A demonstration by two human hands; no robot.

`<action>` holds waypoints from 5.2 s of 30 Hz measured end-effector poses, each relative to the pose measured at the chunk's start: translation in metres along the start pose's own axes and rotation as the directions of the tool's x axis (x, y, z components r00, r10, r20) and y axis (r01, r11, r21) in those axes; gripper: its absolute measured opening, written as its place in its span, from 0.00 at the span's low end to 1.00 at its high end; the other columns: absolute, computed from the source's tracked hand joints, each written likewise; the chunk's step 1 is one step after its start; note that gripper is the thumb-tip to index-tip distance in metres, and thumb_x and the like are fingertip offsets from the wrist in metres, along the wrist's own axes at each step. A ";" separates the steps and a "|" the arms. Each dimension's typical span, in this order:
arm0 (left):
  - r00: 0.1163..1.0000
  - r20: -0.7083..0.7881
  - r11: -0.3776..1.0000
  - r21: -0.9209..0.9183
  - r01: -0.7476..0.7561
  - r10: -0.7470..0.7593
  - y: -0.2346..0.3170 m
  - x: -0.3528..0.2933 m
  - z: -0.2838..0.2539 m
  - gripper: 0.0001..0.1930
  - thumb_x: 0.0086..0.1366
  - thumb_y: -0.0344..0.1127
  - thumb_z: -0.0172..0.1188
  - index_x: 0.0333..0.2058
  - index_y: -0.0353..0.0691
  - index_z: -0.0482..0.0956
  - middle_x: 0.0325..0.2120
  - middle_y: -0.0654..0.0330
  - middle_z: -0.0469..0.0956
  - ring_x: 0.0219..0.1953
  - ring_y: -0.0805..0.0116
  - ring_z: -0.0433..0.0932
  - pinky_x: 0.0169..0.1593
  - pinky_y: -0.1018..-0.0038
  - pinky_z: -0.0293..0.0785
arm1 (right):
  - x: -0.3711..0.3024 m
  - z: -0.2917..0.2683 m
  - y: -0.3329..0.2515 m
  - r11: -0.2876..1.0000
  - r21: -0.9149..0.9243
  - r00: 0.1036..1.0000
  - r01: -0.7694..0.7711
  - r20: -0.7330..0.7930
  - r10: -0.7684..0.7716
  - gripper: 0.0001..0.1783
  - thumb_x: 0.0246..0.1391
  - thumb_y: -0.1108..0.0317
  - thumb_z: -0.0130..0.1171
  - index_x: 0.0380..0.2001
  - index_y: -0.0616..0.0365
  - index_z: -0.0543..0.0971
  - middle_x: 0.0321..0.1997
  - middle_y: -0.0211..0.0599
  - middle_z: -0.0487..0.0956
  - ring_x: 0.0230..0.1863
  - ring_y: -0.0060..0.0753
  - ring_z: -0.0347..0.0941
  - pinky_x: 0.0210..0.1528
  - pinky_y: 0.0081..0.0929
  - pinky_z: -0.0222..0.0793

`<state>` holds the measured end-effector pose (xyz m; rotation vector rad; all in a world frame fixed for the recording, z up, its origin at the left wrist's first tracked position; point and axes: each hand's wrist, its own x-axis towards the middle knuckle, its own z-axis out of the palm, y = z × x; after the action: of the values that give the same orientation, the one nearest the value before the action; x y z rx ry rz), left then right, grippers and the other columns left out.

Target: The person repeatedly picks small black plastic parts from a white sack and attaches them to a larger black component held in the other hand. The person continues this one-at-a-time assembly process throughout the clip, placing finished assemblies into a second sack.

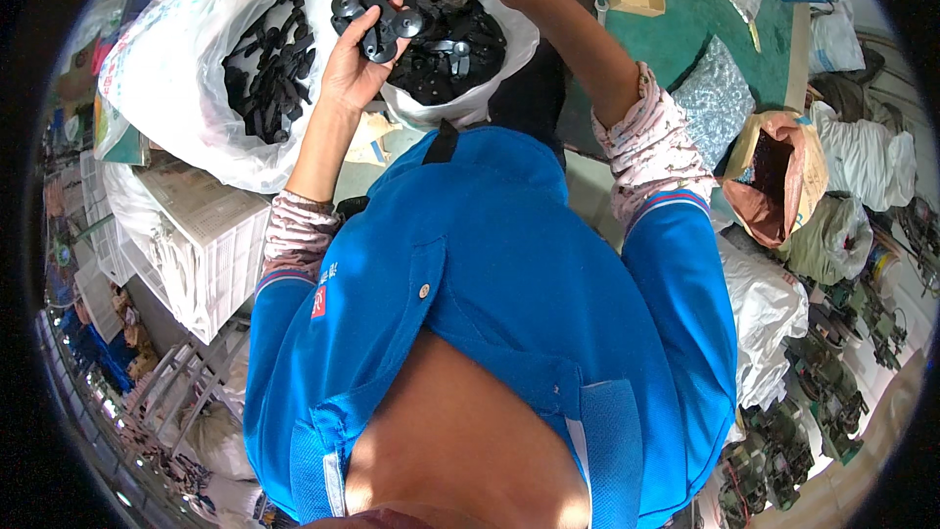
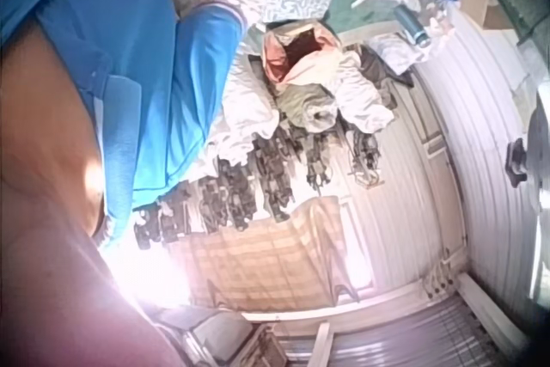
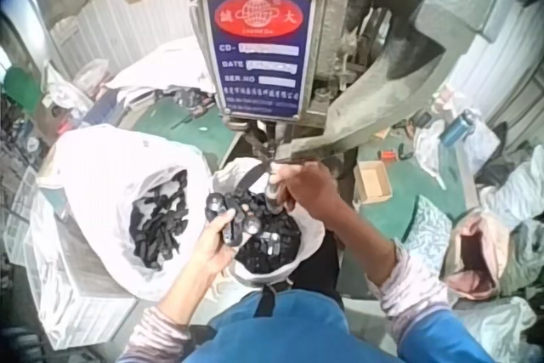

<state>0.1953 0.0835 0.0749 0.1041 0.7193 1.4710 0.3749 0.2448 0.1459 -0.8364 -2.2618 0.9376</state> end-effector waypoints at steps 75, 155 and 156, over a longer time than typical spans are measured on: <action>0.987 0.150 0.983 0.183 0.029 -0.057 0.008 -0.014 0.014 0.13 0.70 0.34 0.57 0.50 0.35 0.72 0.45 0.52 0.78 0.46 0.61 0.81 0.49 0.51 0.83 | -0.008 0.003 -0.030 0.766 0.448 0.872 -0.462 0.069 0.485 0.12 0.65 0.70 0.51 0.28 0.63 0.76 0.22 0.33 0.78 0.21 0.20 0.72 0.23 0.19 0.67; 0.958 0.244 0.762 0.589 -0.269 0.149 -0.019 -0.010 0.030 0.15 0.69 0.30 0.56 0.52 0.30 0.77 0.31 0.61 0.82 0.29 0.78 0.77 0.33 0.81 0.75 | -0.096 0.058 -0.026 0.766 0.601 0.951 -0.227 -0.032 0.307 0.19 0.63 0.70 0.57 0.57 0.58 0.76 0.32 0.30 0.80 0.27 0.15 0.71 0.30 0.14 0.67; 0.949 0.247 0.727 0.612 -0.311 0.198 -0.012 -0.007 0.039 0.15 0.69 0.30 0.56 0.51 0.30 0.78 0.31 0.61 0.82 0.28 0.78 0.77 0.33 0.82 0.75 | -0.092 0.056 -0.029 0.772 0.609 0.956 -0.181 -0.076 0.285 0.19 0.63 0.69 0.57 0.57 0.59 0.77 0.32 0.31 0.80 0.26 0.16 0.71 0.30 0.15 0.67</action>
<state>0.2260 0.0894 0.1027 0.8876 1.0862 1.3883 0.3879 0.1395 0.1110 -0.8651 -1.5773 1.5302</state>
